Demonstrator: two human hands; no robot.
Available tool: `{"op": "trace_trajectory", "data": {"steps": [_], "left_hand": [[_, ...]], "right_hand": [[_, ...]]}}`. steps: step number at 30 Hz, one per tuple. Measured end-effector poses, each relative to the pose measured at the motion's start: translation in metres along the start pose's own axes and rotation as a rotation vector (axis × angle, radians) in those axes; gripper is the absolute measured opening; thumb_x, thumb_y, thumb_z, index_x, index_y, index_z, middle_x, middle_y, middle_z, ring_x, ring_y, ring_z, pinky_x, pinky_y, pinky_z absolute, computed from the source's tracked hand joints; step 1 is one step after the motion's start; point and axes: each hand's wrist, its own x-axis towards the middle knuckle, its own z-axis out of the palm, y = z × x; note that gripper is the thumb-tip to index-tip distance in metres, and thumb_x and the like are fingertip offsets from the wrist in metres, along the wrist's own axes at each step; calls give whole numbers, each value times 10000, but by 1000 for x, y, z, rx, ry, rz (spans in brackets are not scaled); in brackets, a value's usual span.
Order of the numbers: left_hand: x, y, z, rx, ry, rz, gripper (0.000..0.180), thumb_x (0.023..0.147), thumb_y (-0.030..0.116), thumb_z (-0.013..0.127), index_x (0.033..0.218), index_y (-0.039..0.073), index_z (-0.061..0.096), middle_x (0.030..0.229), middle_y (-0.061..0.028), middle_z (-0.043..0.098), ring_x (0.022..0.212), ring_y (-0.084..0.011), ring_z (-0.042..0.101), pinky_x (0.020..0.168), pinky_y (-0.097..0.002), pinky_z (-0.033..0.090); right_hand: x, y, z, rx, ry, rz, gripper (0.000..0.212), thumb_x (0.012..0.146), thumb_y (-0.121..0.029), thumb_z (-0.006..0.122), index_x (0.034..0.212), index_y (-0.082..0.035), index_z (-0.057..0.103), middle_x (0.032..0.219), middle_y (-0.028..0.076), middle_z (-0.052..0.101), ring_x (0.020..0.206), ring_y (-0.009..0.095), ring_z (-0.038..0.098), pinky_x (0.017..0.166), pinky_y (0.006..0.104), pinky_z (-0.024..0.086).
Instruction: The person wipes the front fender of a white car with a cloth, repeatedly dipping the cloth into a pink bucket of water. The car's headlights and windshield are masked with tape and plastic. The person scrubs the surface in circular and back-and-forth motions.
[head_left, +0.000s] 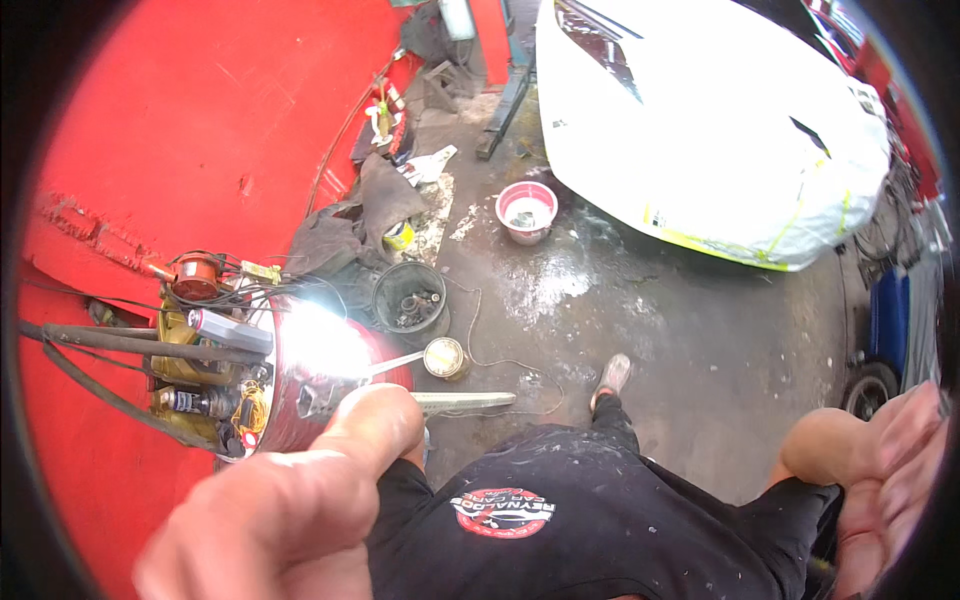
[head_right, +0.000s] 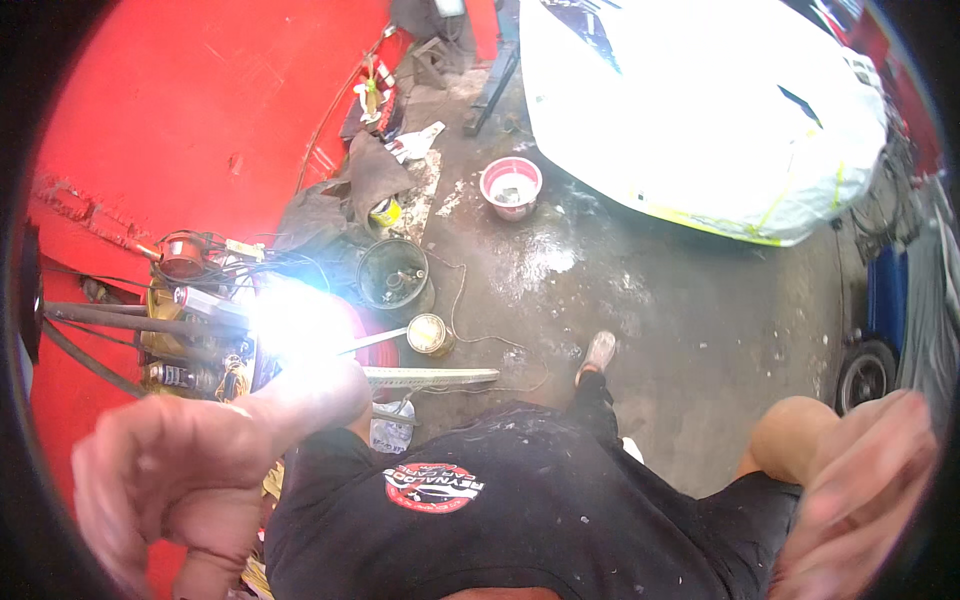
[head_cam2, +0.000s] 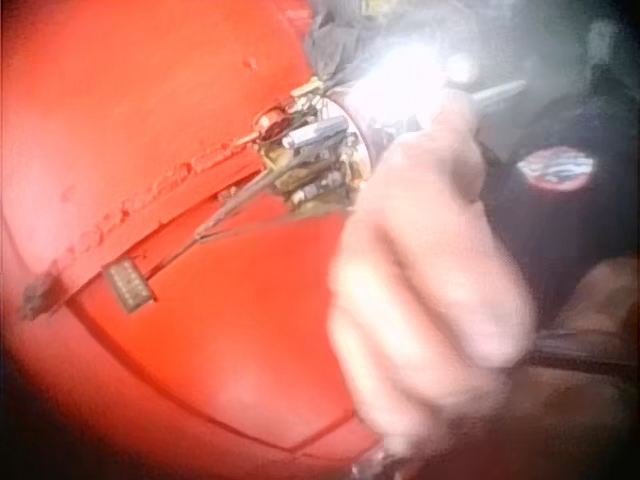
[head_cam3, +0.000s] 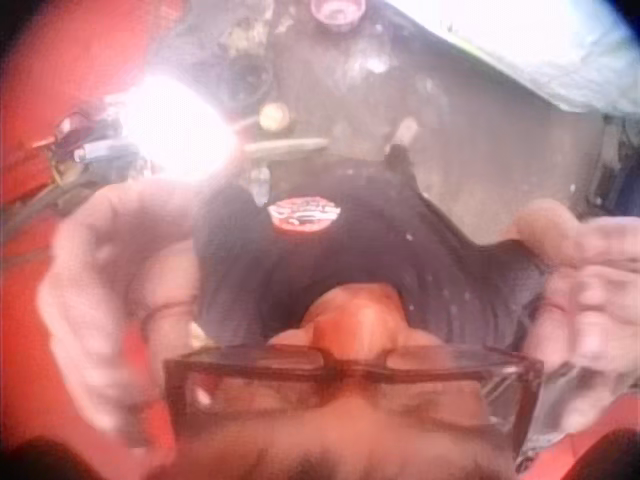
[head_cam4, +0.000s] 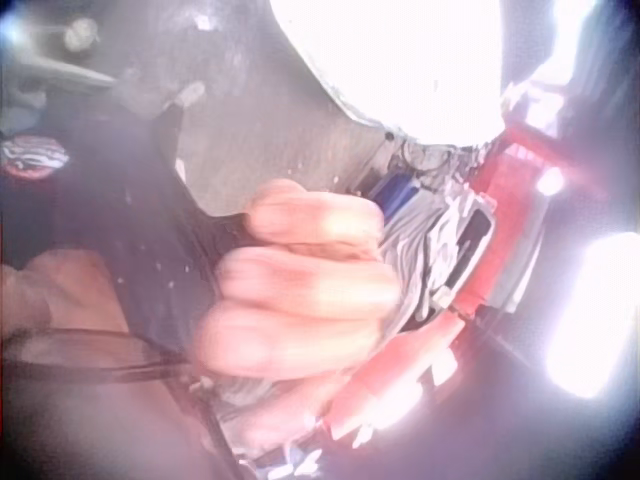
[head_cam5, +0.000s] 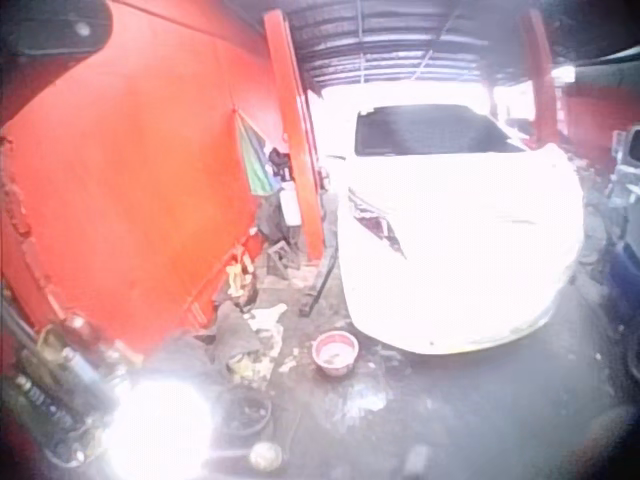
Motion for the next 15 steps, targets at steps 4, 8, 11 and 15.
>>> {"op": "trace_trajectory", "data": {"steps": [4, 8, 11, 15], "left_hand": [[-41, -96, -37, 168, -84, -114, 243, 871, 305, 635, 1016, 110, 631, 1017, -60, 602, 990, -211, 541, 931, -372, 433], [-174, -211, -78, 808, 61, -1071, 385, 956, 332, 542, 1171, 23, 625, 1140, -158, 623, 1082, -243, 581, 972, -349, 425], [-321, -234, -112, 1241, -819, -1494, 544, 854, 401, 643, 1260, 46, 570, 1229, -170, 610, 1156, -360, 562, 994, -440, 418], [-380, -240, -135, 708, -1216, -2047, 647, 801, 467, 677, 1292, 66, 546, 1171, -201, 629, 1109, -358, 590, 972, -414, 446]], "right_hand": [[-34, 102, -45, -85, 81, 73, 272, 936, -208, 513, 1055, 1, 641, 952, 114, 670, 852, 216, 620, 794, 338, 494], [-123, 241, -21, 42, 539, 923, 170, 923, -103, 558, 1013, -6, 664, 928, 59, 678, 851, 158, 623, 796, 309, 497], [-236, 341, 38, 117, 21, 1303, 113, 861, -91, 655, 963, -44, 645, 825, 56, 658, 717, 103, 573, 660, 268, 474], [-319, 366, 83, 293, -541, 1342, 66, 861, -89, 616, 865, -24, 621, 754, 119, 614, 670, 211, 608, 619, 321, 467]]}}
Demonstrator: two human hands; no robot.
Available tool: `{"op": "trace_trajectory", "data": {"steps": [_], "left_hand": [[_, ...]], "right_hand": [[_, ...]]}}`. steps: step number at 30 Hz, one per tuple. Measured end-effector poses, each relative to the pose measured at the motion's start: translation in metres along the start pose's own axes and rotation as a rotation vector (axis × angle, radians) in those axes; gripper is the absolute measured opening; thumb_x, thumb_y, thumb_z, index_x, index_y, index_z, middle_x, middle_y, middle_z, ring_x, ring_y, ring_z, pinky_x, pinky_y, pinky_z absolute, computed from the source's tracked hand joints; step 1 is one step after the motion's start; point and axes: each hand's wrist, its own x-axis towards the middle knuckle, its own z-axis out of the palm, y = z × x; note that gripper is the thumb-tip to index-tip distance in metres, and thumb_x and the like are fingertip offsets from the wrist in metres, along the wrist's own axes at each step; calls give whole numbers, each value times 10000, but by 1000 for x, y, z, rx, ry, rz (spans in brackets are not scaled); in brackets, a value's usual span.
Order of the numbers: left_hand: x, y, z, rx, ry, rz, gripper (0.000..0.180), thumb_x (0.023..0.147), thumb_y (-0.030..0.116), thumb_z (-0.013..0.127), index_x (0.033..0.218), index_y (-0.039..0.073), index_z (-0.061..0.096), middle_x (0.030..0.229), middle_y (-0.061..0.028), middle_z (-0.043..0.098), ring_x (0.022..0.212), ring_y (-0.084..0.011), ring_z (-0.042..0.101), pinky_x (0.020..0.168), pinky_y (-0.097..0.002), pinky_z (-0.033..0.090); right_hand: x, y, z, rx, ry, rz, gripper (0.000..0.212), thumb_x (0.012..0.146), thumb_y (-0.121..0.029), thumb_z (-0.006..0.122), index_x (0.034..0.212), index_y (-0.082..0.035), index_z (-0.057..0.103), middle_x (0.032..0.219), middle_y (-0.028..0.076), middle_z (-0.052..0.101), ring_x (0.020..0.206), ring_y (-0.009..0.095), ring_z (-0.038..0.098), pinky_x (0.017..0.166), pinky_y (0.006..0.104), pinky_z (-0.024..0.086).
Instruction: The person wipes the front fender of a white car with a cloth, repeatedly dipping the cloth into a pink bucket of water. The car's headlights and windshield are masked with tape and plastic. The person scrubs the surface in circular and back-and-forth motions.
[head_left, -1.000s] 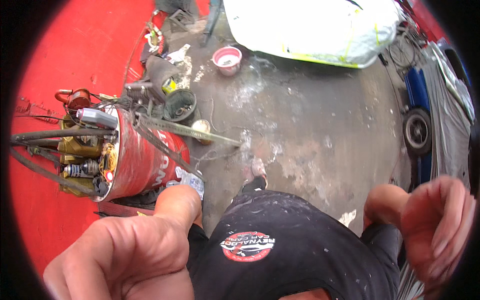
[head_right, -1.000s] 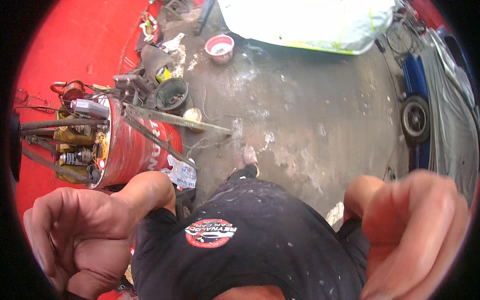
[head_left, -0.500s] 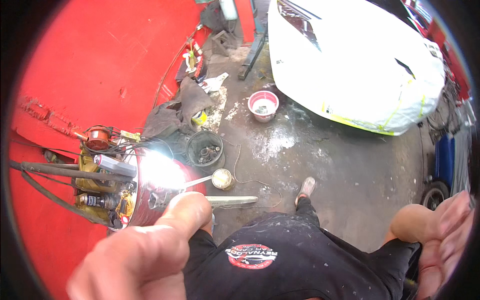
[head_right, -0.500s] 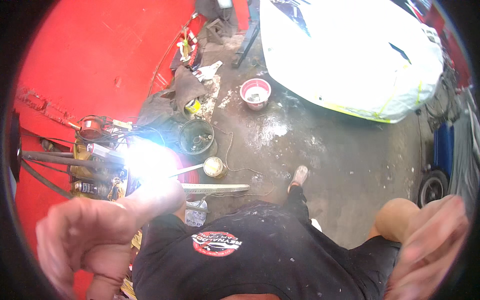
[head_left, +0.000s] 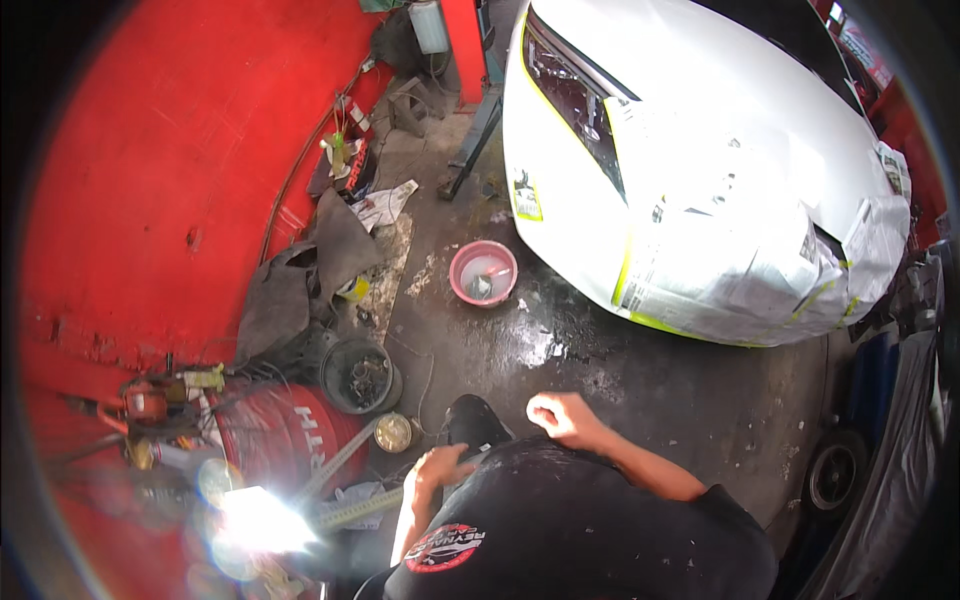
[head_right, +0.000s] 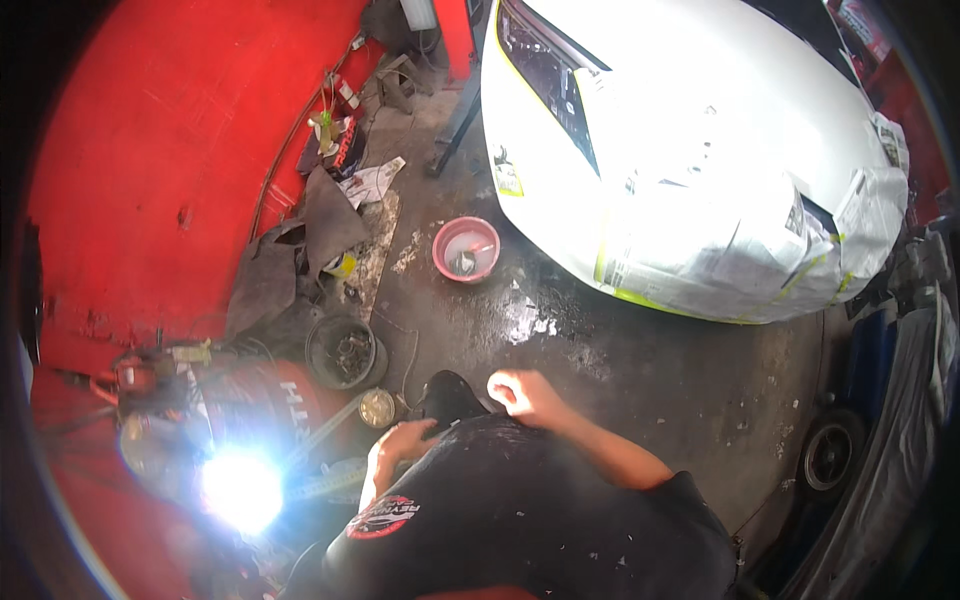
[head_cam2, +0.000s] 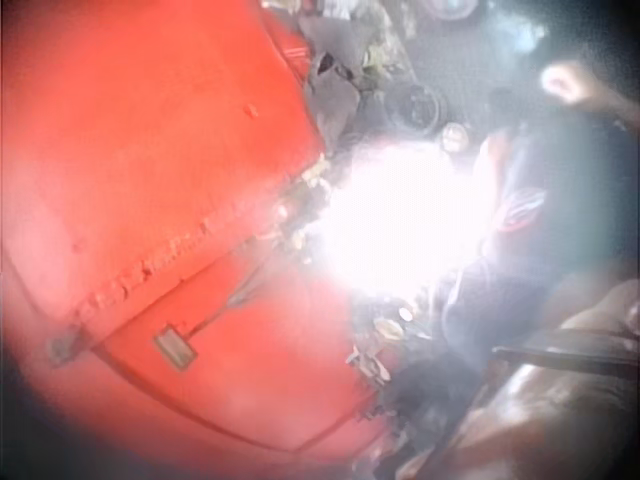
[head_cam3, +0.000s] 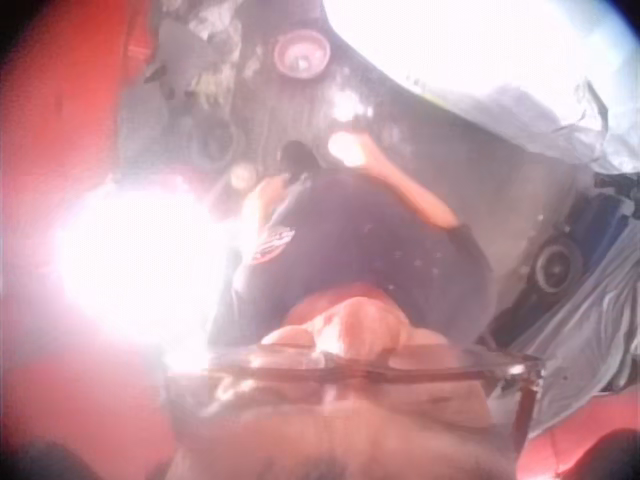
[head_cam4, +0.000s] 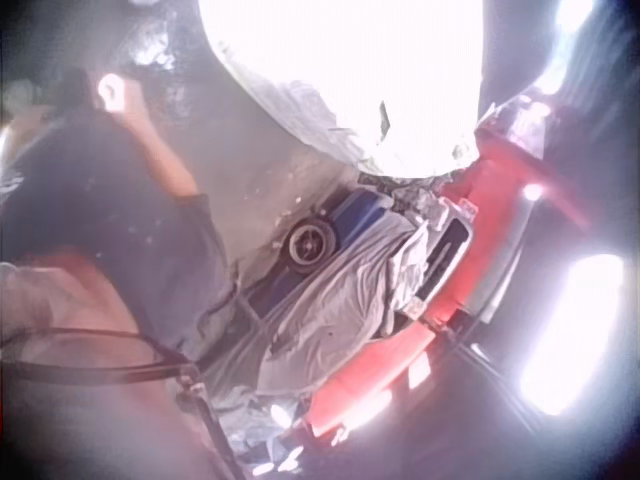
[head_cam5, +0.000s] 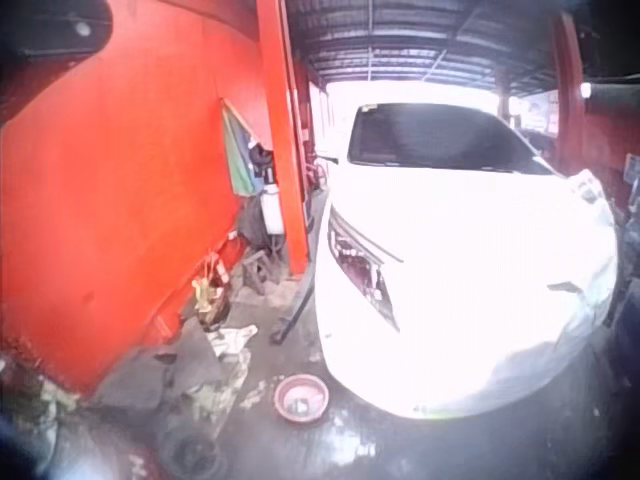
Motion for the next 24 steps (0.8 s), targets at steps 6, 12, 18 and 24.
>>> {"op": "trace_trajectory", "data": {"steps": [6, 12, 18, 24], "left_hand": [[72, 27, -153, -96, 330, 201, 541, 820, 388, 682, 1231, 52, 582, 1169, -207, 624, 1139, -350, 571, 949, -430, 453], [54, 83, -463, -499, -501, 1635, 189, 907, 159, 526, 909, 7, 638, 963, -142, 648, 912, -289, 629, 813, -409, 501], [19, 166, -656, 782, -1104, 1820, 210, 882, 220, 606, 1082, 191, 664, 1107, -56, 651, 1087, -243, 558, 1012, -330, 356], [100, 207, -712, 476, -1077, 2202, 190, 925, 127, 468, 861, 83, 641, 890, -84, 650, 832, -256, 632, 785, -373, 496]], "right_hand": [[64, 64, -15, -166, 279, 418, 266, 912, -289, 575, 864, -34, 636, 749, 176, 634, 755, 385, 626, 659, 419, 475], [154, 74, -4, -90, 331, 742, 403, 877, -427, 602, 831, -30, 655, 745, 169, 657, 729, 355, 639, 674, 429, 473], [257, 41, 4, 96, 447, 823, 383, 853, -422, 631, 810, -43, 658, 705, 132, 656, 708, 314, 646, 677, 412, 480], [356, 92, -15, 88, 495, 860, 393, 832, -447, 625, 855, -60, 690, 864, 180, 694, 863, 364, 667, 778, 449, 512]]}}
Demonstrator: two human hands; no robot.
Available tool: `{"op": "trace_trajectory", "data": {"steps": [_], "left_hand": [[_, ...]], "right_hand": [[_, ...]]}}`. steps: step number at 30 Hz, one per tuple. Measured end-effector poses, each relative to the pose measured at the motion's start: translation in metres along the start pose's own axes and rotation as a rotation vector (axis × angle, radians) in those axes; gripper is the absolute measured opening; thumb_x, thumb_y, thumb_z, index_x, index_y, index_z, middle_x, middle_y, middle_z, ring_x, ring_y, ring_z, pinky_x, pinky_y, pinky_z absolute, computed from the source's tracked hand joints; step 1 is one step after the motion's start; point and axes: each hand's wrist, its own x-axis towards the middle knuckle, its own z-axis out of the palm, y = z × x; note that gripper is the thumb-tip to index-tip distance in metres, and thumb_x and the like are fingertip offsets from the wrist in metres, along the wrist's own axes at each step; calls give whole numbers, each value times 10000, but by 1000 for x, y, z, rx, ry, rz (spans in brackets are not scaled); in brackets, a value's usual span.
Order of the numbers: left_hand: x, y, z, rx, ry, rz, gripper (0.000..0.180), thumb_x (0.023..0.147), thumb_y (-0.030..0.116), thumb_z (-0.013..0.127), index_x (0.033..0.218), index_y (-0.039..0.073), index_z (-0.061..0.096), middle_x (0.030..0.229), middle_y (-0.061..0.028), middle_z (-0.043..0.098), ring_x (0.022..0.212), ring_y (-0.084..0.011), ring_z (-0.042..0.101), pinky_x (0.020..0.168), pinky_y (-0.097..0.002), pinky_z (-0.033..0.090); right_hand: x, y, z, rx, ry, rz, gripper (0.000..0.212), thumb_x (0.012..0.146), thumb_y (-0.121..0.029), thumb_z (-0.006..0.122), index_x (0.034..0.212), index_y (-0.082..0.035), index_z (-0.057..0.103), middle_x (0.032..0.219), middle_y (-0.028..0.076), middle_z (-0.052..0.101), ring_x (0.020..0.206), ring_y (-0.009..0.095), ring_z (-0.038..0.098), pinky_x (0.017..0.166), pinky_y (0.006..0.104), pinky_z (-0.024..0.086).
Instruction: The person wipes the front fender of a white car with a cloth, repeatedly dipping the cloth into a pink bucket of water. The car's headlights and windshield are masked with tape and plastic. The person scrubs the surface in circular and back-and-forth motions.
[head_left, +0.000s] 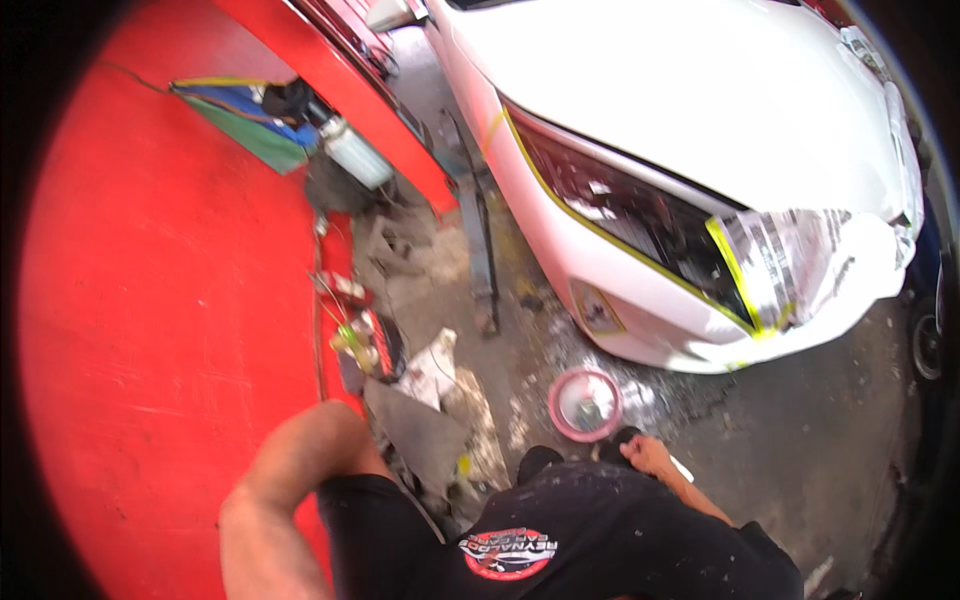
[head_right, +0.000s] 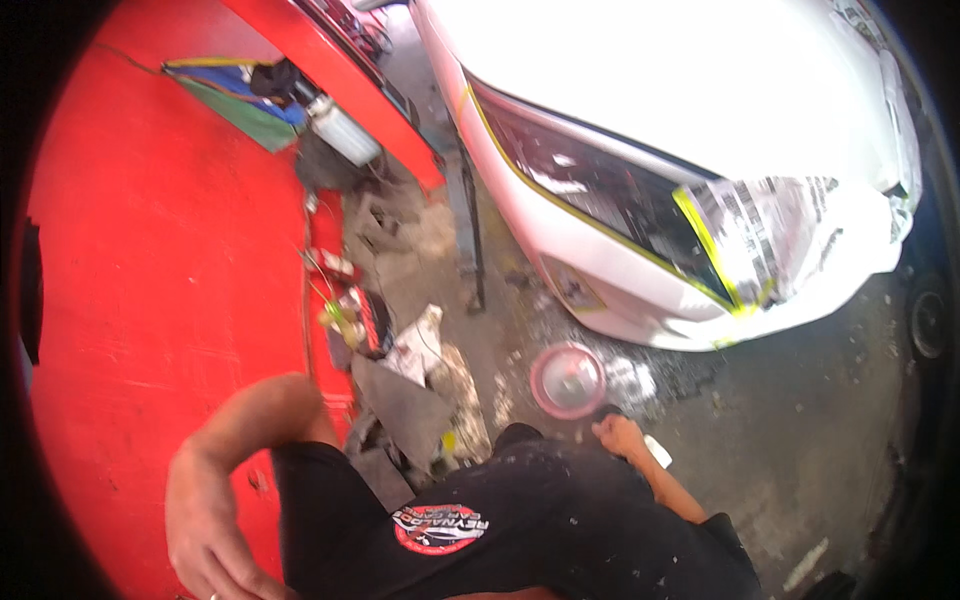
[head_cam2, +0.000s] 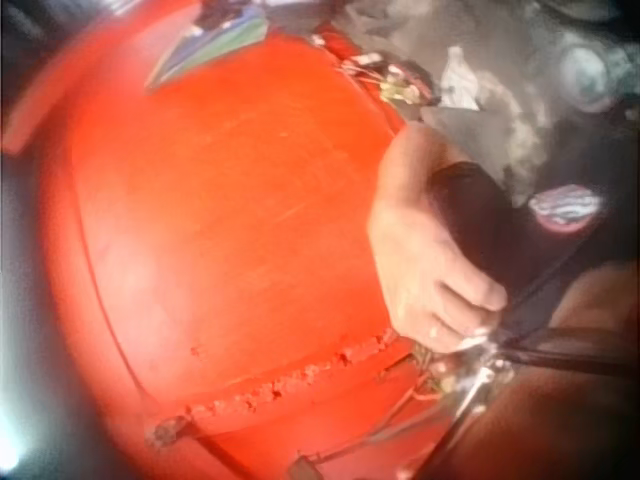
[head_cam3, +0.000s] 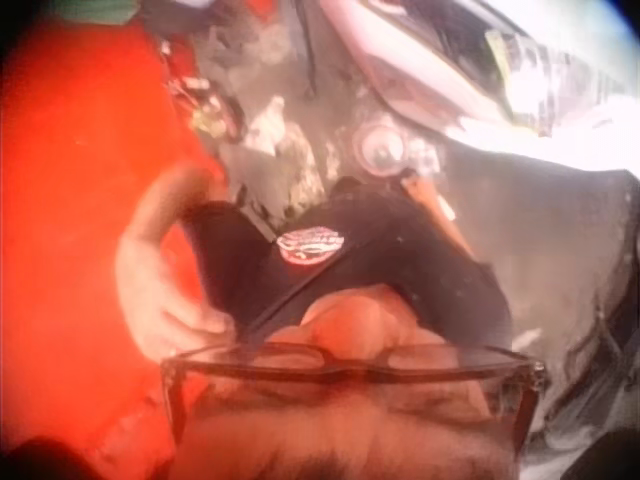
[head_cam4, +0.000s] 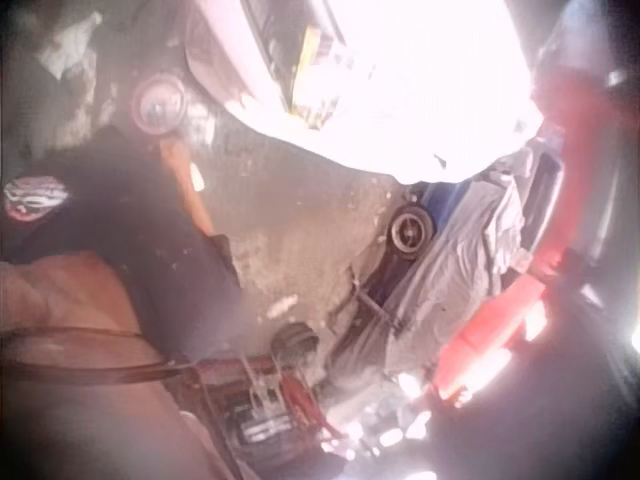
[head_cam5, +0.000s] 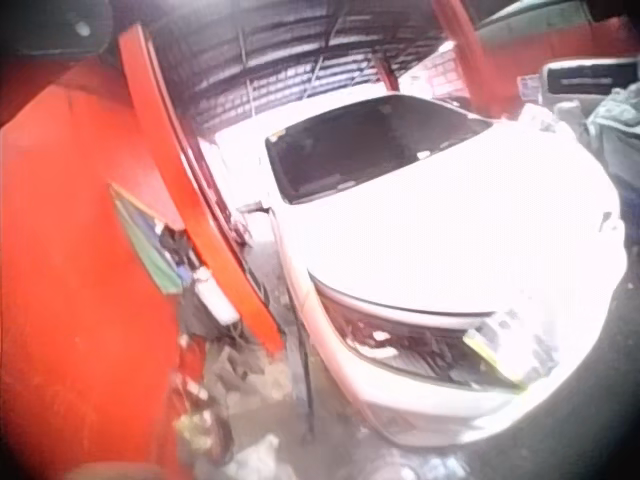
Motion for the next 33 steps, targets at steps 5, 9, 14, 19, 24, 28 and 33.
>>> {"op": "trace_trajectory", "data": {"steps": [5, 9, 14, 19, 24, 28, 33], "left_hand": [[-137, -83, -16, 870, 1029, -270, 109, 880, 10, 521, 910, 22, 625, 828, -109, 658, 746, -253, 655, 700, -354, 536], [-273, -191, -99, 1482, 968, -952, 372, 877, 53, 620, 1243, 38, 549, 1079, -125, 649, 996, -300, 602, 880, -355, 473], [-361, -321, -153, 1491, 908, -782, 384, 895, 142, 624, 1262, 51, 558, 1333, -175, 506, 1256, -366, 436, 1070, -454, 320], [-424, -373, -177, 1378, 991, -718, 330, 901, 240, 623, 1206, 113, 628, 1352, -181, 514, 1272, -428, 408, 1077, -501, 298], [-455, -384, -170, 1326, 972, -748, 357, 923, 298, 587, 1240, 138, 621, 1342, -187, 530, 1283, -444, 396, 1083, -522, 283], [-462, -396, -170, 1228, 1052, -706, 392, 915, 315, 585, 1273, 157, 606, 1312, -182, 558, 1280, -413, 413, 1099, -508, 250], [-473, -430, -169, 925, 1328, -440, 346, 961, 104, 517, 1275, -35, 550, 1355, -158, 532, 1282, -263, 477, 1075, -342, 352]], "right_hand": [[57, -18, 38, 270, 99, 181, 427, 819, -449, 666, 870, -25, 673, 805, 156, 691, 803, 271, 677, 741, 393, 510], [71, -30, 60, 360, 196, 334, 413, 814, -437, 666, 894, -32, 683, 816, 153, 695, 825, 270, 677, 758, 394, 509], [59, -34, 118, 499, 808, 810, 344, 837, -372, 641, 914, -39, 682, 871, 166, 697, 857, 313, 673, 787, 409, 499], [53, -84, 213, 755, 838, 1004, 332, 833, -361, 643, 852, -31, 678, 788, 141, 690, 768, 278, 673, 719, 399, 506], [96, -155, 224, 615, 735, 827, 374, 831, -398, 629, 865, -28, 673, 811, 160, 690, 809, 294, 674, 729, 408, 505], [157, -161, 253, 572, 702, 688, 410, 825, -434, 621, 874, -31, 673, 844, 182, 687, 864, 337, 671, 758, 430, 504], [254, -118, 300, 639, 695, 658, 402, 832, -430, 603, 895, -40, 676, 868, 199, 679, 893, 377, 654, 791, 457, 492]]}}
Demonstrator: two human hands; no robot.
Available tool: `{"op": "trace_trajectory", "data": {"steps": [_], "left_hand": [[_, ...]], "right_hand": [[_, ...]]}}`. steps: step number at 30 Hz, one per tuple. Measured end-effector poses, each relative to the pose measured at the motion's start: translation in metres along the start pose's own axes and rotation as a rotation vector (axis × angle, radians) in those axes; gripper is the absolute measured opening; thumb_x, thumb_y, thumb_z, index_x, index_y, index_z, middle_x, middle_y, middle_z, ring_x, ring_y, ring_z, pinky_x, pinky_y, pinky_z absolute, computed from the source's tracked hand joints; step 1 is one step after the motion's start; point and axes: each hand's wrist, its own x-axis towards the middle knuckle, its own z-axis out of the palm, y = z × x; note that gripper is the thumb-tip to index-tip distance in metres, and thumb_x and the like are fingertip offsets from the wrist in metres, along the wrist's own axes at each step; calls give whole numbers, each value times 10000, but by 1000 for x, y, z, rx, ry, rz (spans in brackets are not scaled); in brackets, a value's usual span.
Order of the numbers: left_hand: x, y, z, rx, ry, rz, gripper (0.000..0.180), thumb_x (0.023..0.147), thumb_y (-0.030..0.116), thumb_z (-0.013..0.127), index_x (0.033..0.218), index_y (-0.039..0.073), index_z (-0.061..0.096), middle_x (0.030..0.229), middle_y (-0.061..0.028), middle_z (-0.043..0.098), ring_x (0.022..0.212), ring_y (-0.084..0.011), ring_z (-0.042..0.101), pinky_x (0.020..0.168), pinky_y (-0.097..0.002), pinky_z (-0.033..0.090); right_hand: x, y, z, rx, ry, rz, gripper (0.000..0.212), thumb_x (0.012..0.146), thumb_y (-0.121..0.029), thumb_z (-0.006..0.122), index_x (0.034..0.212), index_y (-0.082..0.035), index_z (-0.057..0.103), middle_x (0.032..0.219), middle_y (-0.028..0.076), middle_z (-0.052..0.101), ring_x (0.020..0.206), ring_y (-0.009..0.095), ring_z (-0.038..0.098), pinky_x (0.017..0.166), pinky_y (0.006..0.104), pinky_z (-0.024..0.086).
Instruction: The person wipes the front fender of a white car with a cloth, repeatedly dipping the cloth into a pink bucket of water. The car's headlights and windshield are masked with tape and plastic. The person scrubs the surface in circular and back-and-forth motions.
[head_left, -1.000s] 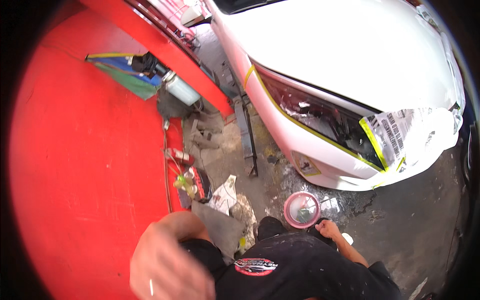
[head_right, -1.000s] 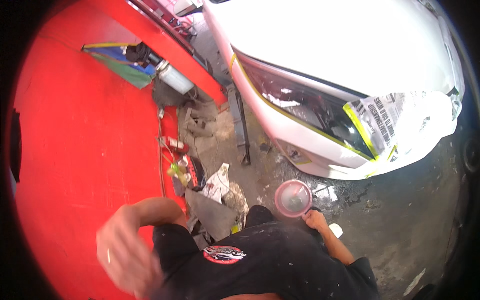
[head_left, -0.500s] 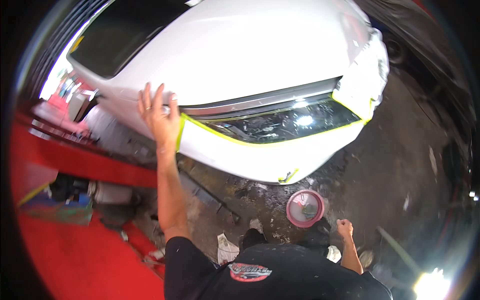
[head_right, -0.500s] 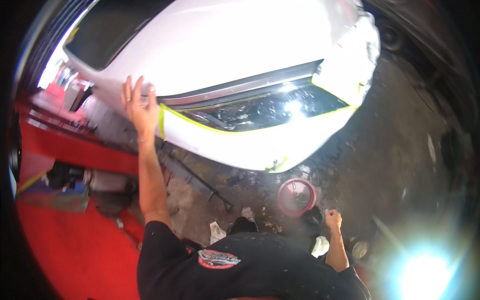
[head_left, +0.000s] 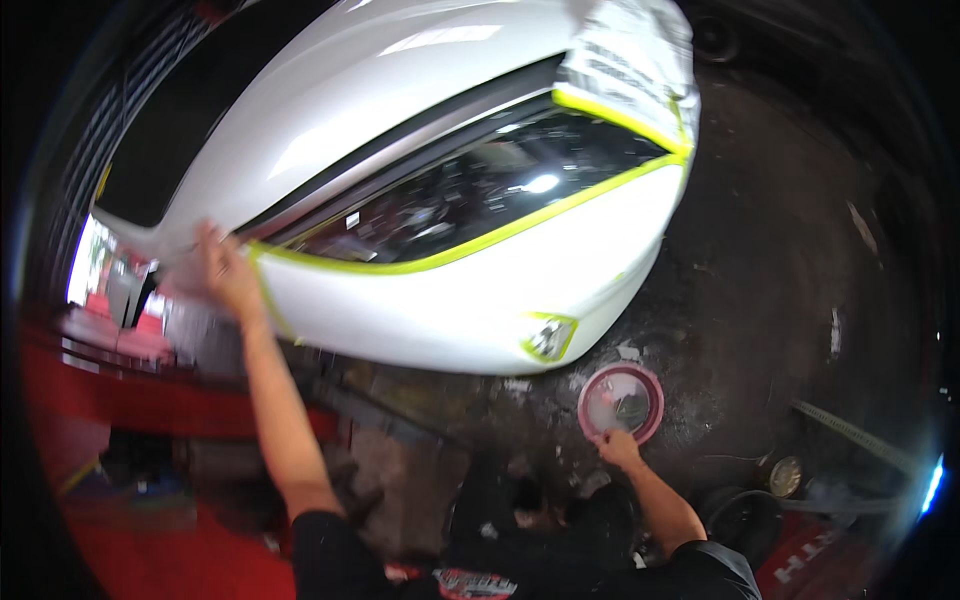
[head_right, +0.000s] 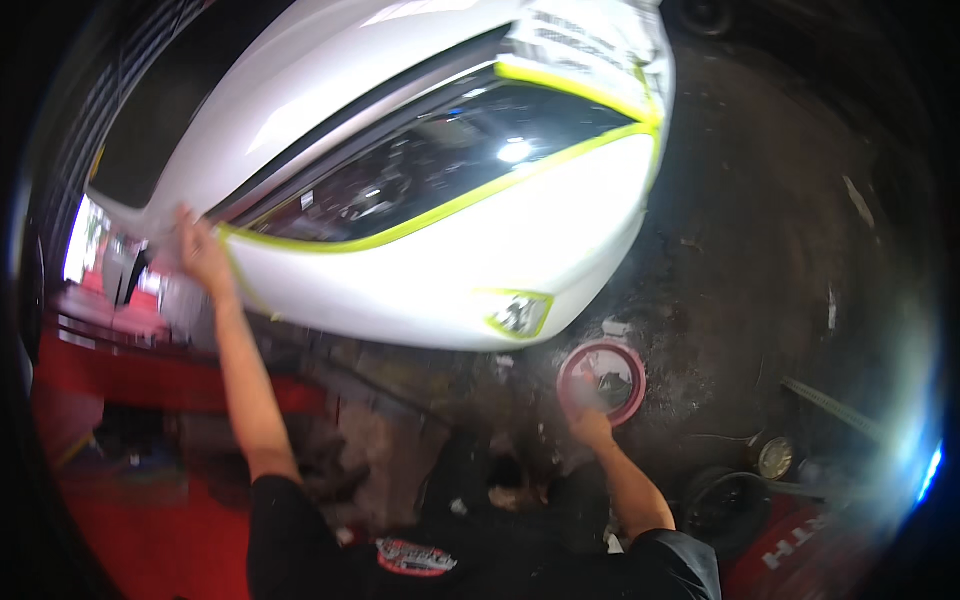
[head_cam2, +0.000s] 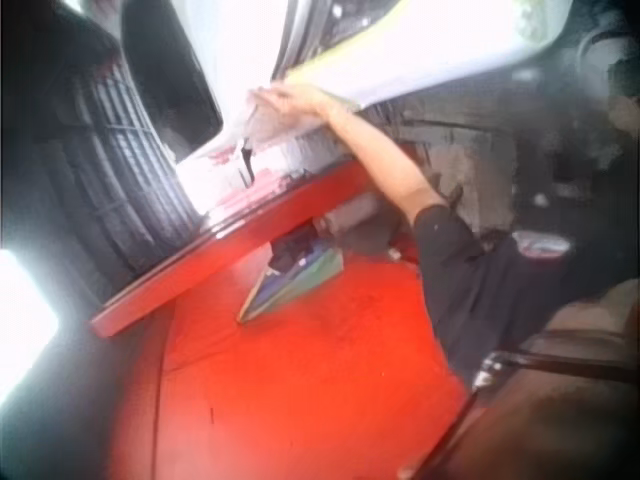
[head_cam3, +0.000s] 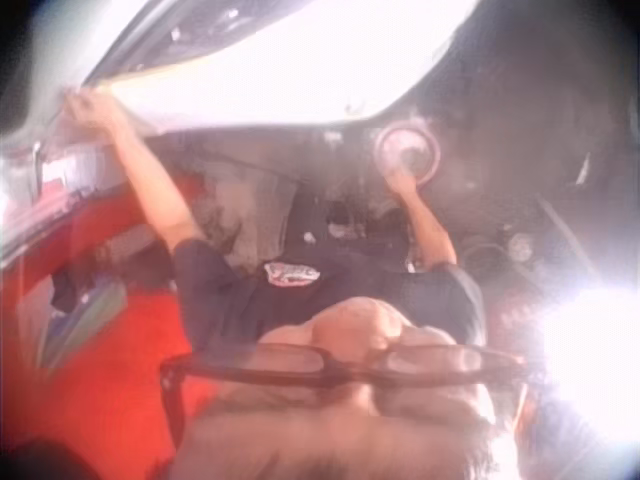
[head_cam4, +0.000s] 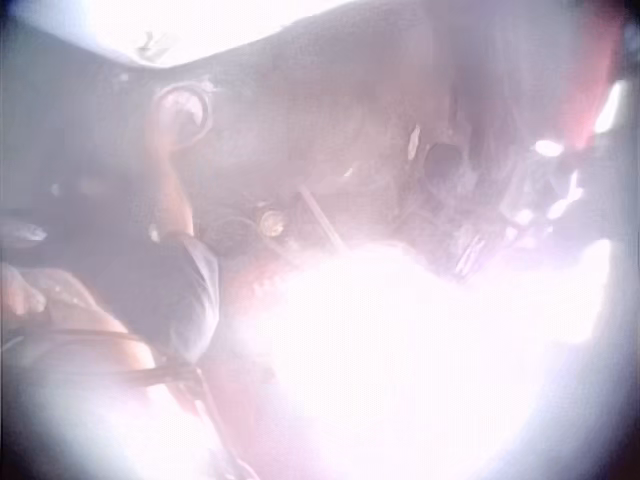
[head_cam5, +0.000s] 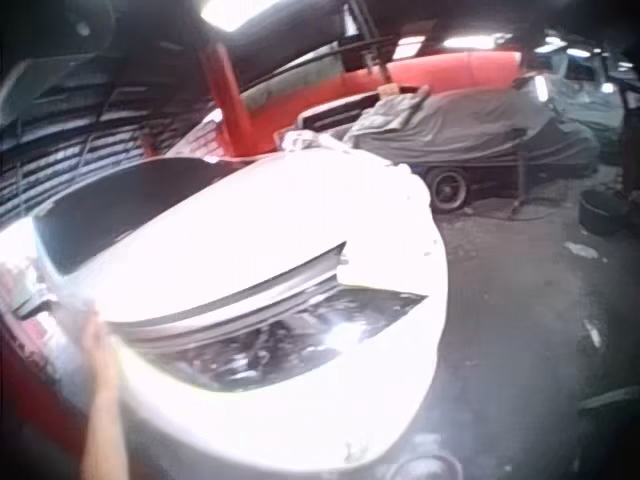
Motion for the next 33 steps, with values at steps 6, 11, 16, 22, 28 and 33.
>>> {"op": "trace_trajectory", "data": {"steps": [6, 11, 16, 22, 28, 33], "left_hand": [[18, -39, -35, 166, -41, 45, 439, 1022, 245, 414, 1373, -17, 448, 1425, -157, 459, 1295, -226, 454, 1078, -296, 328], [5, -19, -13, -99, -140, -128, 487, 1021, 296, 406, 1421, 17, 394, 1430, -123, 459, 1284, -183, 447, 1071, -268, 316], [-1, -2, -10, 270, -53, 86, 612, 982, 518, 346, 1395, 78, 455, 1433, -126, 459, 1347, -278, 402, 1118, -321, 278], [18, -7, -13, 40, 29, 75, 506, 974, 457, 432, 1259, 70, 591, 1246, -181, 601, 1123, -268, 584, 970, -366, 435], [1, -5, -12, 226, 79, 34, 534, 978, 423, 359, 1345, 64, 507, 1399, -191, 467, 1326, -339, 405, 1101, -391, 316], [1, -1, -15, 221, -81, 102, 608, 984, 464, 268, 1444, 76, 359, 1503, -180, 311, 1403, -332, 266, 1158, -396, 209]], "right_hand": [[83, 14, 73, 99, 103, -90, 541, 812, -448, 626, 1065, 30, 619, 1056, 280, 630, 992, 422, 615, 869, 459, 482], [176, 74, 152, 147, 216, -36, 1017, 709, -560, 710, 1300, 185, 351, 1251, 342, 509, 1159, 447, 528, 968, 463, 436], [163, 40, 174, 144, 278, 106, 755, 746, -410, 700, 1236, 118, 474, 1156, 339, 566, 1083, 463, 562, 934, 489, 450], [193, 57, 204, -66, 266, 18, 550, 729, -232, 599, 1171, 83, 509, 955, 297, 645, 925, 460, 626, 843, 500, 488], [171, 46, 218, -150, 127, -50, 558, 766, -268, 568, 1229, 35, 498, 1061, 302, 628, 1002, 455, 608, 890, 496, 471], [151, 34, 257, -320, -96, -98, 635, 746, -260, 592, 1300, 7, 432, 1045, 289, 638, 992, 448, 614, 877, 497, 476]]}}
